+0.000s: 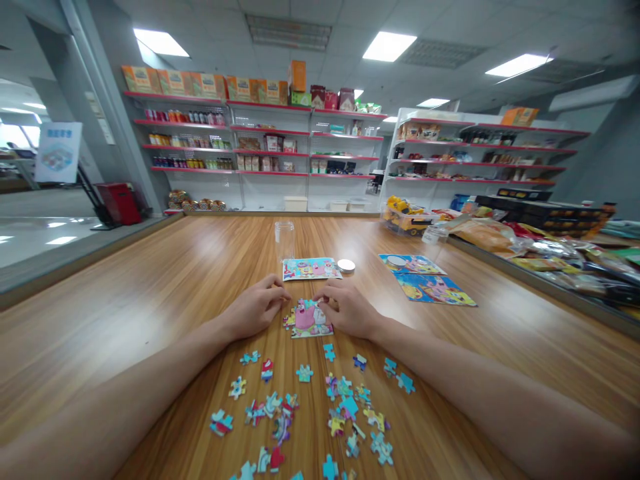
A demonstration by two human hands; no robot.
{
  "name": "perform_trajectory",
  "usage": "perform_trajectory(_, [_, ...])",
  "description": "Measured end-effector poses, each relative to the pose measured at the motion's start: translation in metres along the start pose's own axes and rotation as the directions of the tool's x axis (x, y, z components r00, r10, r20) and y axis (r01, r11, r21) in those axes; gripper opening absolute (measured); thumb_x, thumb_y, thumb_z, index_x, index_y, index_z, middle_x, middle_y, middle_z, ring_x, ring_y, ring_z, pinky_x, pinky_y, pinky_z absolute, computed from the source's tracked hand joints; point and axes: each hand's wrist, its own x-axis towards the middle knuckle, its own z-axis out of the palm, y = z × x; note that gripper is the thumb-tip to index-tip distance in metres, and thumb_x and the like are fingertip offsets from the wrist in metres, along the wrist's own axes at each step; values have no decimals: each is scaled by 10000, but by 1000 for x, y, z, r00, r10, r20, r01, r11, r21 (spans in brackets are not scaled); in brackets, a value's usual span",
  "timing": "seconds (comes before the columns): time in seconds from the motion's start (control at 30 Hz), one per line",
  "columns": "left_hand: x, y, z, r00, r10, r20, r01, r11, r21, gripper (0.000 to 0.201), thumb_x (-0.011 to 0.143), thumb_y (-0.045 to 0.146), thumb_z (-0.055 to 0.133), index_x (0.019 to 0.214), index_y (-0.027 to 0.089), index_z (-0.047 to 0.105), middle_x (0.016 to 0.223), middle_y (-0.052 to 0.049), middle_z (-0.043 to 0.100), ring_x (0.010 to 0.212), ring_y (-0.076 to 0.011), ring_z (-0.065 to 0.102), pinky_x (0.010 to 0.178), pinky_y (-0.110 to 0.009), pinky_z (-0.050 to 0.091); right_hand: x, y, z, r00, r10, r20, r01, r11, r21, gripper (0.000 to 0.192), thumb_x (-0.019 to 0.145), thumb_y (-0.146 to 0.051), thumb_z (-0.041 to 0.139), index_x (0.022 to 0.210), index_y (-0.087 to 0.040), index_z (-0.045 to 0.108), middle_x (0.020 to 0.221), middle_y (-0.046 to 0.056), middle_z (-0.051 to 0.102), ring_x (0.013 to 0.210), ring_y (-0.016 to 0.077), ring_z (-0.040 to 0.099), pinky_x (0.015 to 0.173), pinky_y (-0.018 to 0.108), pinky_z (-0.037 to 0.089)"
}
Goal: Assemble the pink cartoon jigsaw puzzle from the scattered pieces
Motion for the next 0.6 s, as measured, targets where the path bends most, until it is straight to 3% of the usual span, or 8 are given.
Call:
perform_trajectory(0.33, [1, 1, -2, 998, 64, -7, -64, 997, -42, 229, 965, 232, 469, 1070, 189, 668, 1038, -88, 590, 935, -199, 584, 859, -302, 458, 3, -8, -2, 997, 78, -22, -78, 997, 16, 134, 795, -57, 592, 790, -158, 679, 684, 14, 629, 659, 154, 558, 636, 260, 407])
perform_trajectory(0.43, [1, -1, -2, 997, 40, -69, -42, 999, -28, 294, 981, 331, 476, 817, 175, 663, 783, -44, 608, 722, -164, 581, 691, -248, 438, 4, -8, -2, 995, 98, -32, -97, 995, 32, 116, 846, -105, 586, 780, -159, 665, 709, 19, 644, 675, 152, 564, 640, 256, 398])
perform_trajectory(0.5, [0, -3, -2, 992, -5, -125, 3, 1000, -18, 431, 994, 386, 450, 646, 171, 586, 569, 1, 528, 537, -130, 514, 568, -229, 379, 4, -6, -3, 992, 118, -50, -118, 993, 10, 217, 901, -166, 560, 694, -156, 623, 663, 18, 618, 631, 145, 538, 604, 254, 369])
perform_trajectory(0.6, [-2, -5, -1, 974, -69, -214, 65, 998, -28, 446, 1017, 388, 394, 650, 176, 534, 460, 42, 434, 412, -103, 431, 483, -219, 311, 3, -4, -3, 981, 178, -79, -181, 983, -26, 381, 959, -239, 505, 586, -165, 529, 568, 8, 544, 549, 133, 480, 541, 257, 307])
